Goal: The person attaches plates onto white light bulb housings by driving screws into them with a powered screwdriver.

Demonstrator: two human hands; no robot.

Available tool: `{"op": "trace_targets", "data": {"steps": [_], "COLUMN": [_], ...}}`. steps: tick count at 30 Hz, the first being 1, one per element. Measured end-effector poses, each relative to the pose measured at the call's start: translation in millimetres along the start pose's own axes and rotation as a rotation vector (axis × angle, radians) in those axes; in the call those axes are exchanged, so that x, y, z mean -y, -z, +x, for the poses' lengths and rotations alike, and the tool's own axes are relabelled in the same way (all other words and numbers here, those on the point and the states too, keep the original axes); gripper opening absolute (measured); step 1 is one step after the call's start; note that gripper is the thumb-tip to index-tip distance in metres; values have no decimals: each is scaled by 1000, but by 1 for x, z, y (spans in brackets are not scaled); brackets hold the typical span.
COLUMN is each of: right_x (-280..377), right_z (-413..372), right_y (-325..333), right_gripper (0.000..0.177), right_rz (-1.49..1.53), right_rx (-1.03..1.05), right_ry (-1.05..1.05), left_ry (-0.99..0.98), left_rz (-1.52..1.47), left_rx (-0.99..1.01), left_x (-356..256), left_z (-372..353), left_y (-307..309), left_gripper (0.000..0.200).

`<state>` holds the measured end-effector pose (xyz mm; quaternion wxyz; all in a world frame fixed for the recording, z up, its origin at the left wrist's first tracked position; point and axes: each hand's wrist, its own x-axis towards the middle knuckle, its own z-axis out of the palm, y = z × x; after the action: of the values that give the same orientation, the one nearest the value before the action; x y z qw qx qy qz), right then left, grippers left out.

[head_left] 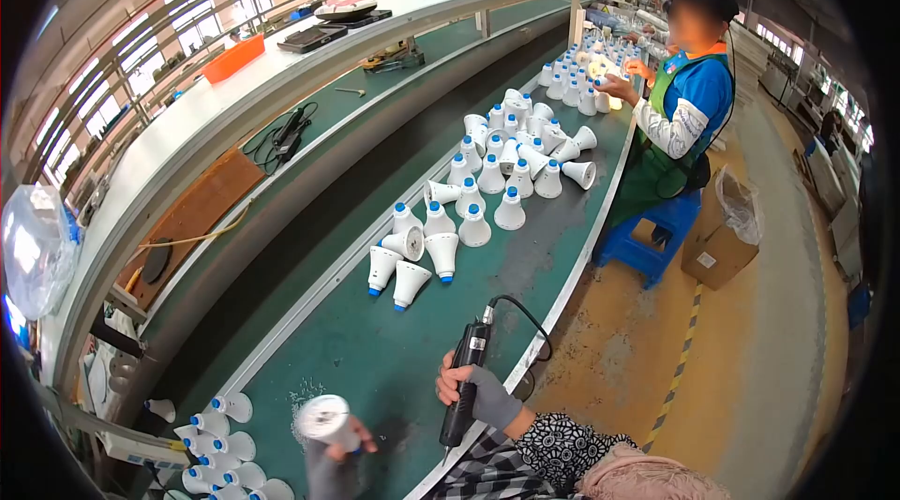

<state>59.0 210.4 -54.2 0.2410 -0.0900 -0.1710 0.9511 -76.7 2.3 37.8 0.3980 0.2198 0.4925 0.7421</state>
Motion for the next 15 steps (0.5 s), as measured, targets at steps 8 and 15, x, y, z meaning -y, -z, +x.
{"op": "trace_targets", "data": {"steps": [8, 15], "right_x": [-1, -5], "right_z": [2, 6], "right_y": [2, 7], "right_gripper": [18, 16], "right_rz": [-18, 7], "right_rx": [8, 7], "right_ry": [12, 26], "left_ry": [207, 248], "left_rz": [-244, -458], "left_rx": [196, 250], "left_x": [81, 87], "left_z": [6, 10], "left_y": [-18, -8], "left_gripper": [75, 73]}}
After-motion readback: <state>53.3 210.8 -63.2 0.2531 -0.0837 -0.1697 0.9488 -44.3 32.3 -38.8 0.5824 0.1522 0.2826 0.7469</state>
